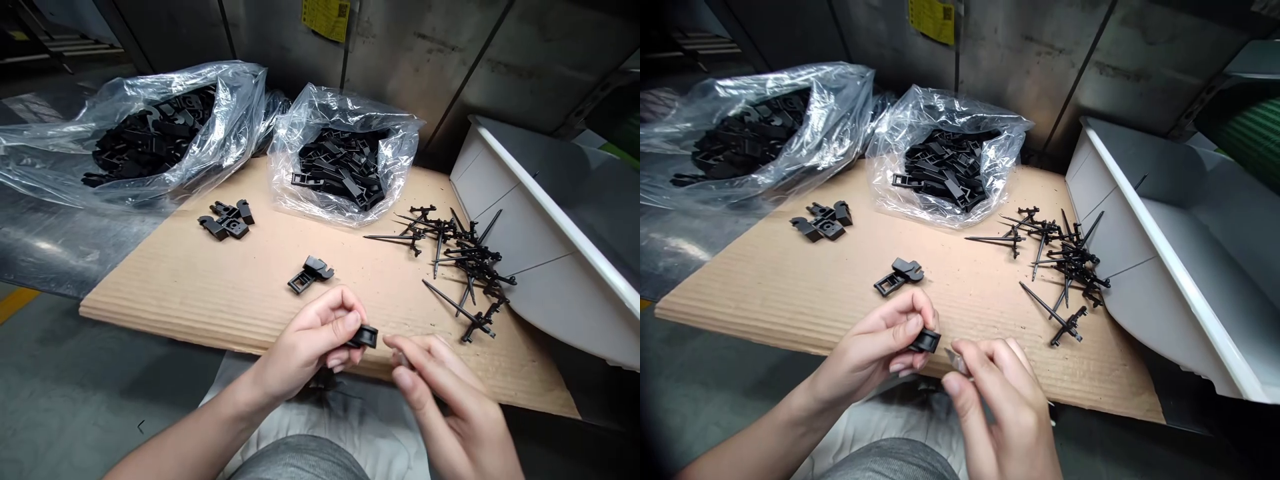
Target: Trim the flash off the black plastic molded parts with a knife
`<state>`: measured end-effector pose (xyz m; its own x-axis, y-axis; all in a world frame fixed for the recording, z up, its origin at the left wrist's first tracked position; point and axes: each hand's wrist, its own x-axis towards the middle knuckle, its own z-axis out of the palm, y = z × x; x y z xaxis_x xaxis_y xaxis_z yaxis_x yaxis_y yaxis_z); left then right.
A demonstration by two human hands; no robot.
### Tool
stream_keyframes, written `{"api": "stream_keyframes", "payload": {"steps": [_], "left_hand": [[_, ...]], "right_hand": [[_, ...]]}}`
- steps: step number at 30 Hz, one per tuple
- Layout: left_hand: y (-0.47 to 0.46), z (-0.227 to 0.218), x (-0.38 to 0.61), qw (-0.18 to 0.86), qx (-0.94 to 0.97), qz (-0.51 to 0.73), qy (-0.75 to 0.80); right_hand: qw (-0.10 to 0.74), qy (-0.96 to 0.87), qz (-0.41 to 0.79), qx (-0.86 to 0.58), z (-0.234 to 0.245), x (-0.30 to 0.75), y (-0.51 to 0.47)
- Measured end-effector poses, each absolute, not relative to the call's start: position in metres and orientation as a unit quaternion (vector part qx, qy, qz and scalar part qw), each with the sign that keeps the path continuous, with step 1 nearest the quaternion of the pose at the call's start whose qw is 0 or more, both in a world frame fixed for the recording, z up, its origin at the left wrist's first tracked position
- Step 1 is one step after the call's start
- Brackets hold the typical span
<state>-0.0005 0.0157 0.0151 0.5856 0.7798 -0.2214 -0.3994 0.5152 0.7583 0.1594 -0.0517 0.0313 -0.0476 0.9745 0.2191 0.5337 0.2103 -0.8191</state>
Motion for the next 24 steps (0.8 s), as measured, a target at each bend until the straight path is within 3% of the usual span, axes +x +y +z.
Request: {"api": "stream_keyframes", "payload": {"steps": [7,17,24], "left_hand": [[0.016,0.017,0.0,0.819,0.334,0.361,0.295],[0.018,0.016,-0.002,0.826,0.324,0.358,0.29],[0.02,0.013,-0.004,0.839,0.331,0.337,0.269]], "right_hand": [[0.405,-0.681,0.238,-0.562,0.019,0.145,-0.05],[0.378,-0.67,0.315,-0.556,0.028,0.146,-0.045],[0.398,-0.657,0.283,-0.575,0.023,0.141,-0.049]]}}
